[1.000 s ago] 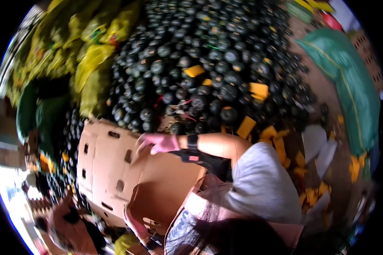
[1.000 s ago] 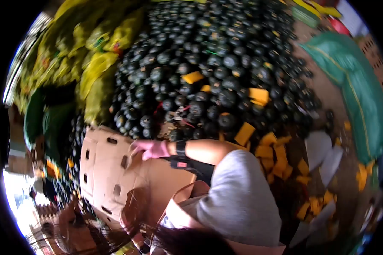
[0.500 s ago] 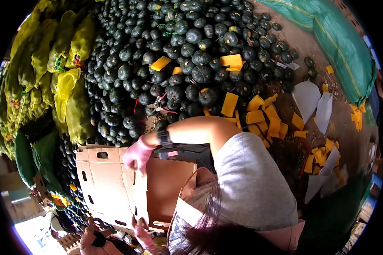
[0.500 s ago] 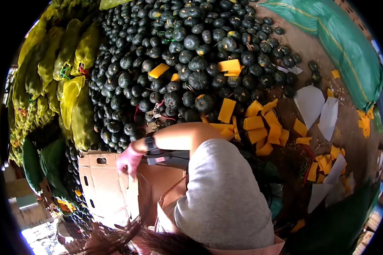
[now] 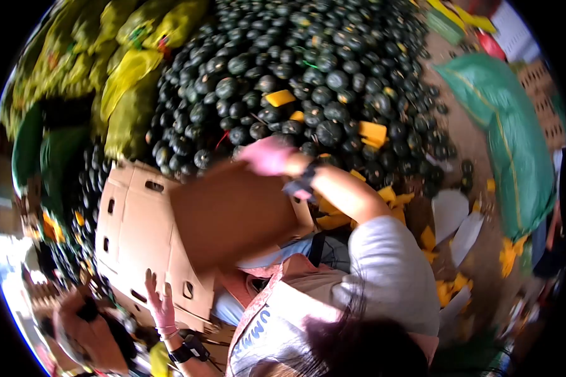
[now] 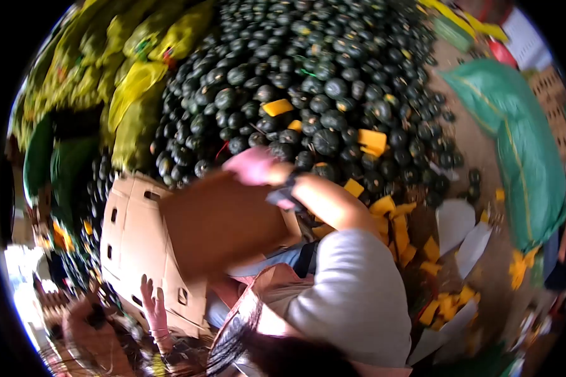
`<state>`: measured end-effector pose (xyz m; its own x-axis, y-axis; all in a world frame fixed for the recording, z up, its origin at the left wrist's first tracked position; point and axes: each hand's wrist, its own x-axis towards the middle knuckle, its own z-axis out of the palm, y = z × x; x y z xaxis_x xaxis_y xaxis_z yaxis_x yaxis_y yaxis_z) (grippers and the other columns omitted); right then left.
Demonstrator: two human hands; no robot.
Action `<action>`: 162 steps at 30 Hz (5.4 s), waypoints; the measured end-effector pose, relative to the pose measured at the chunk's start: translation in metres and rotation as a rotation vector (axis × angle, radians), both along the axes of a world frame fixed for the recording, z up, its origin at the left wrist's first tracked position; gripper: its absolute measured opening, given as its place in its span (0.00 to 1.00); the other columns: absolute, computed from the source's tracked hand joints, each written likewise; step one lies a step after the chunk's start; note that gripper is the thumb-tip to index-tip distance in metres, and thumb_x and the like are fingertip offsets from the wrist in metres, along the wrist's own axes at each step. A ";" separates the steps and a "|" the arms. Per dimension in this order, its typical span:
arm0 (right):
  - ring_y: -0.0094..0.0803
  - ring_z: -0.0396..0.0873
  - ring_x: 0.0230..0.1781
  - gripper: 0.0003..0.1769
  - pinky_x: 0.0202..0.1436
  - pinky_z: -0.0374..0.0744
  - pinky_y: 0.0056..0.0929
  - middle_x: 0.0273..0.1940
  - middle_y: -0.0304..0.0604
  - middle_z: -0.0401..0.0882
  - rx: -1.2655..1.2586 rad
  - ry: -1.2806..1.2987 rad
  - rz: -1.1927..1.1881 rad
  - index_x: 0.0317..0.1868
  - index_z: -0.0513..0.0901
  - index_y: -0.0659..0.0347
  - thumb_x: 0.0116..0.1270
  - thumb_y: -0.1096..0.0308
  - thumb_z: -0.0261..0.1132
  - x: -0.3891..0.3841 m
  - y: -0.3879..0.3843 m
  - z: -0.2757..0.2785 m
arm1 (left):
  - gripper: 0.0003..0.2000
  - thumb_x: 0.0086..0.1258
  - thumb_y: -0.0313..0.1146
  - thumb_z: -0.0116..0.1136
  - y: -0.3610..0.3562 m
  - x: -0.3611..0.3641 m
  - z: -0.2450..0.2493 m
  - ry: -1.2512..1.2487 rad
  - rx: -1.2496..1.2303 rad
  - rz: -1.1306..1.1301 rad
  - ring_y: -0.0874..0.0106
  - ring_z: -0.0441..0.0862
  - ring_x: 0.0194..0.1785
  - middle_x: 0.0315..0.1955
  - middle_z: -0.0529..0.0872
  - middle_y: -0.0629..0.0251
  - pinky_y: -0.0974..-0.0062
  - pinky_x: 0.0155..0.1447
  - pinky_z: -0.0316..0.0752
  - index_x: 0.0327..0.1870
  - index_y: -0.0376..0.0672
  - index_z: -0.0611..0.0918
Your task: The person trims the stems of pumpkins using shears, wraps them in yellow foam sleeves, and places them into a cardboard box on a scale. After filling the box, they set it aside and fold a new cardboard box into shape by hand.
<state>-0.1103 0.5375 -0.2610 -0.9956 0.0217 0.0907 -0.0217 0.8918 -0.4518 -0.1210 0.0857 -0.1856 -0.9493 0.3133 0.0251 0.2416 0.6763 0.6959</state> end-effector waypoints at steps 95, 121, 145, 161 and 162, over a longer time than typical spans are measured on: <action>0.44 0.70 0.53 0.46 0.59 0.68 0.41 0.50 0.49 0.70 0.062 0.646 0.381 0.61 0.67 0.65 0.49 0.45 0.73 0.063 -0.126 0.015 | 0.24 0.56 0.39 0.67 0.018 0.145 -0.054 0.811 -0.430 0.323 0.62 0.72 0.54 0.51 0.73 0.59 0.64 0.57 0.72 0.54 0.43 0.77; 0.35 0.75 0.52 0.24 0.60 0.71 0.32 0.49 0.45 0.78 -1.105 -0.232 0.426 0.53 0.76 0.70 0.55 0.75 0.49 -0.047 -0.099 -0.016 | 0.20 0.67 0.50 0.48 -0.040 0.022 -0.086 0.001 0.092 0.165 0.48 0.64 0.59 0.42 0.76 0.45 0.53 0.63 0.60 0.58 0.61 0.78; 0.43 0.79 0.37 0.16 0.42 0.76 0.40 0.31 0.45 0.78 0.458 0.037 0.969 0.36 0.75 0.57 0.50 0.63 0.70 -0.093 -0.153 0.032 | 0.30 0.50 0.50 0.70 0.039 -0.031 -0.010 -0.143 -0.946 -0.307 0.58 0.81 0.45 0.39 0.82 0.58 0.61 0.46 0.75 0.53 0.49 0.73; 0.32 0.75 0.53 0.22 0.54 0.74 0.29 0.55 0.45 0.77 -0.377 -0.332 0.284 0.62 0.71 0.63 0.69 0.66 0.57 -0.053 0.092 -0.068 | 0.29 0.58 0.45 0.63 -0.067 0.019 -0.090 0.137 -0.198 0.948 0.52 0.69 0.63 0.58 0.74 0.44 0.63 0.67 0.65 0.56 0.33 0.74; 0.37 0.73 0.58 0.26 0.61 0.69 0.30 0.59 0.52 0.74 -0.625 -0.451 0.121 0.65 0.64 0.69 0.72 0.64 0.55 -0.054 0.007 -0.031 | 0.29 0.58 0.46 0.63 -0.067 0.018 -0.087 0.153 -0.213 0.963 0.53 0.72 0.61 0.55 0.76 0.45 0.64 0.65 0.67 0.55 0.34 0.75</action>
